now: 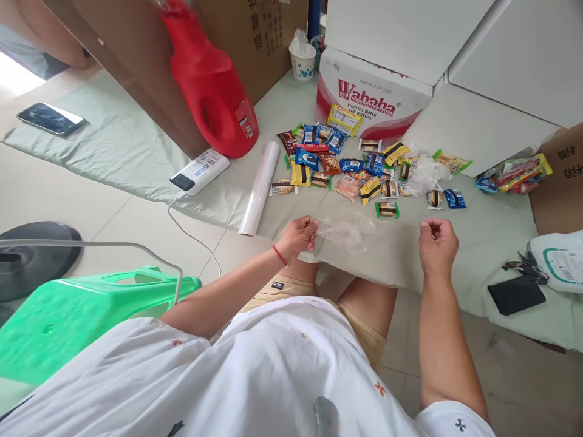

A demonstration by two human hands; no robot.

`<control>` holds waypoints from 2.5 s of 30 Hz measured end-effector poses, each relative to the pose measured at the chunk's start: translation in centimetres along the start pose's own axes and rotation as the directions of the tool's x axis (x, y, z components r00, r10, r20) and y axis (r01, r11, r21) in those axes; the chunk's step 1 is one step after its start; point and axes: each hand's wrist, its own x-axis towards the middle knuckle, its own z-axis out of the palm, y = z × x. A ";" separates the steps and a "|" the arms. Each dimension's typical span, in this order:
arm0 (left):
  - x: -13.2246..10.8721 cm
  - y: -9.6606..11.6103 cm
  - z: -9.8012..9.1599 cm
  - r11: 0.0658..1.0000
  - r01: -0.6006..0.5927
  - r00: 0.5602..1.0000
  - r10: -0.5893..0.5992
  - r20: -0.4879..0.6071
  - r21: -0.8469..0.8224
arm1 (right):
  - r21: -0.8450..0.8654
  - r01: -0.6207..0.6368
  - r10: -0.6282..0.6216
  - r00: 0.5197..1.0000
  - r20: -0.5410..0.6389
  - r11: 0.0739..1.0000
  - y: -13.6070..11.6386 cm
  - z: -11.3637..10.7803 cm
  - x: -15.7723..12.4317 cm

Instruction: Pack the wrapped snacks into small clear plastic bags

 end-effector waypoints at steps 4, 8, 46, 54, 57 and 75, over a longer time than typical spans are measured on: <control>0.5 -0.2 0.2 0.999 -0.023 1.000 0.022 0.020 0.039 | -0.065 0.298 -0.259 0.902 0.346 0.952 -3.7 1.7 -1.8; 1.0 -0.1 0.2 0.994 -0.071 0.997 0.069 0.026 0.087 | -0.033 0.257 -0.219 0.878 0.426 0.966 -4.0 5.0 -0.9; -0.7 0.5 -3.6 0.232 -0.704 0.707 0.313 0.634 0.671 | -0.092 0.316 -0.263 0.893 0.364 0.944 3.8 -3.5 -7.1; -4.1 -1.1 -7.5 0.195 -0.821 0.570 0.305 0.763 0.536 | -0.093 0.272 -0.201 0.867 0.457 0.958 4.9 -3.8 -9.3; -4.9 -0.2 -6.1 0.070 -0.778 0.544 0.572 0.614 0.625 | -0.130 0.046 -0.012 0.969 0.248 0.990 4.3 -3.7 -8.1; 2.8 -1.3 -5.0 -0.192 -0.446 0.772 0.410 0.485 0.874 | -0.142 -0.385 0.399 0.913 0.086 0.912 3.5 0.6 -0.8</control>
